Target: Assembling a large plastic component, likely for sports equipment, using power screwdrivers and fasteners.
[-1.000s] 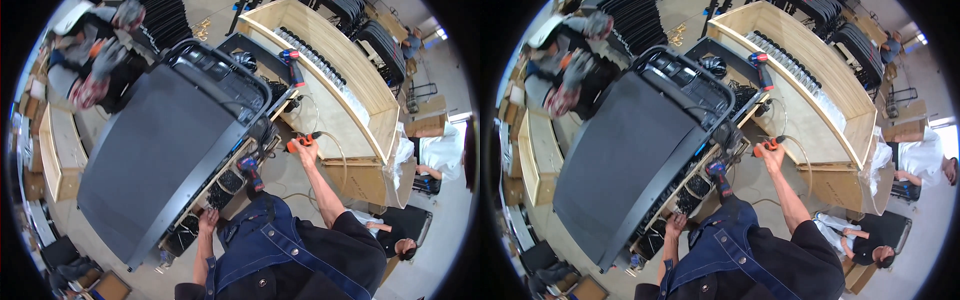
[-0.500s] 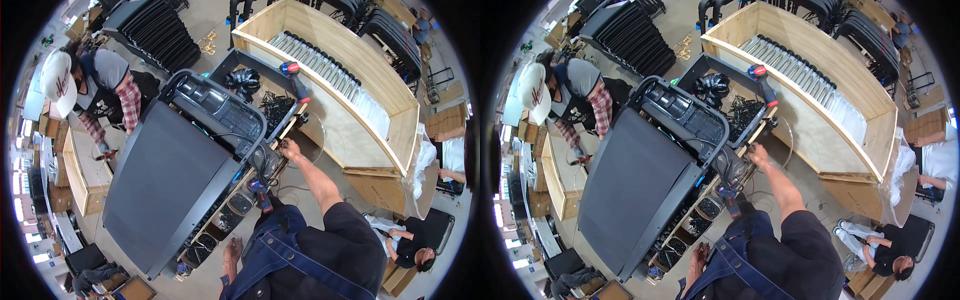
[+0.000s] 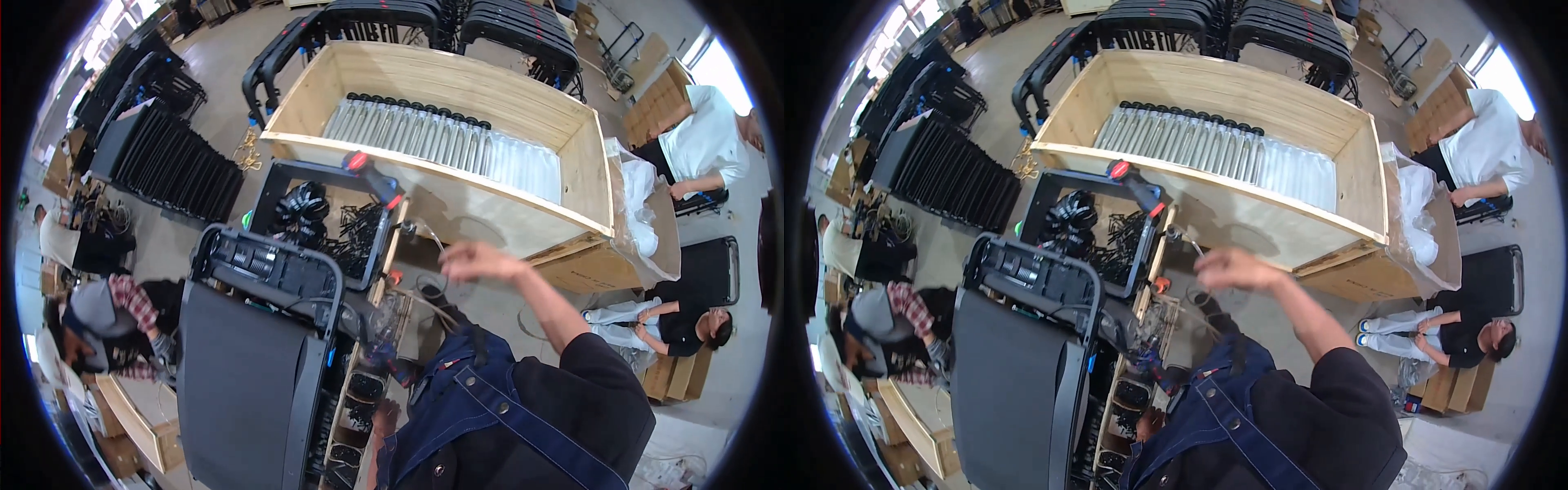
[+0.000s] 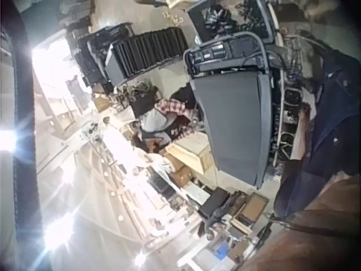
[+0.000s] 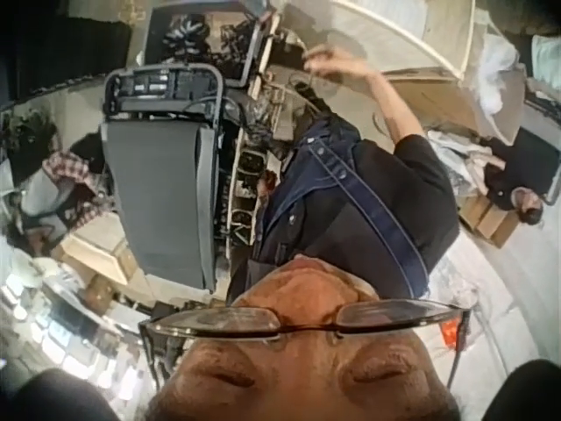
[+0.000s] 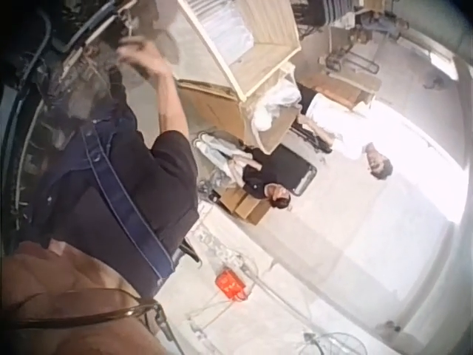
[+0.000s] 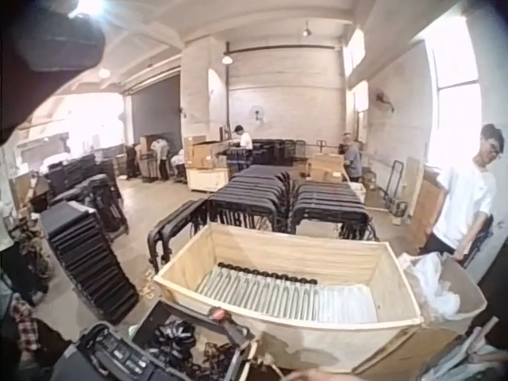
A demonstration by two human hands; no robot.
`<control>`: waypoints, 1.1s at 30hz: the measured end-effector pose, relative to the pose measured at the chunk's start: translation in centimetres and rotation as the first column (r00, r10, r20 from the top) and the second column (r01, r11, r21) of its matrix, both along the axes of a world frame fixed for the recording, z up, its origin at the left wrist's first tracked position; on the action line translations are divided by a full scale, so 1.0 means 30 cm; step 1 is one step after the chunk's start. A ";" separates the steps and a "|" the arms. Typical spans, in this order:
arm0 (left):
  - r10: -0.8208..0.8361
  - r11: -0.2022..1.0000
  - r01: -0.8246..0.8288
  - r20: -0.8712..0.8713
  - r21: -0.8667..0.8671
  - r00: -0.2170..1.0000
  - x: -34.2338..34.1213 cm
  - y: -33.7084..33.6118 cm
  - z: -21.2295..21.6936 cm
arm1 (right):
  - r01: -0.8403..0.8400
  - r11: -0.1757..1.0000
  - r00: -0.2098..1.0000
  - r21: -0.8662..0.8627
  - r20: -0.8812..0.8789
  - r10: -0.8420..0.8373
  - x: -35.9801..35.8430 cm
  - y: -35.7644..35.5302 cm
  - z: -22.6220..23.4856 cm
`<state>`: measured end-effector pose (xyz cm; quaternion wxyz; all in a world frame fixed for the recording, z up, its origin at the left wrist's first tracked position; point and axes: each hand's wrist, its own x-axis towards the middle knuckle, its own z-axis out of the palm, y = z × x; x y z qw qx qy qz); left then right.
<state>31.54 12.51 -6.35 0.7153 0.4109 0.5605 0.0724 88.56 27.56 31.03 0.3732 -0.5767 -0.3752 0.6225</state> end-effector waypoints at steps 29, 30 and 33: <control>0.540 0.639 -0.719 -0.505 -0.274 0.673 1.153 0.056 0.851 | 0.555 0.534 0.769 -0.638 0.148 -0.622 1.234 0.361 -1.362; 0.556 0.642 -0.715 -0.473 -0.278 0.684 1.156 0.083 0.837 | 0.543 0.580 0.706 -0.607 -0.043 -0.707 1.273 0.355 -1.329; 0.518 0.788 -0.573 -0.259 -0.226 0.815 1.200 0.164 0.880 | 0.583 0.630 0.639 -0.513 -0.189 -0.745 1.304 0.451 -1.136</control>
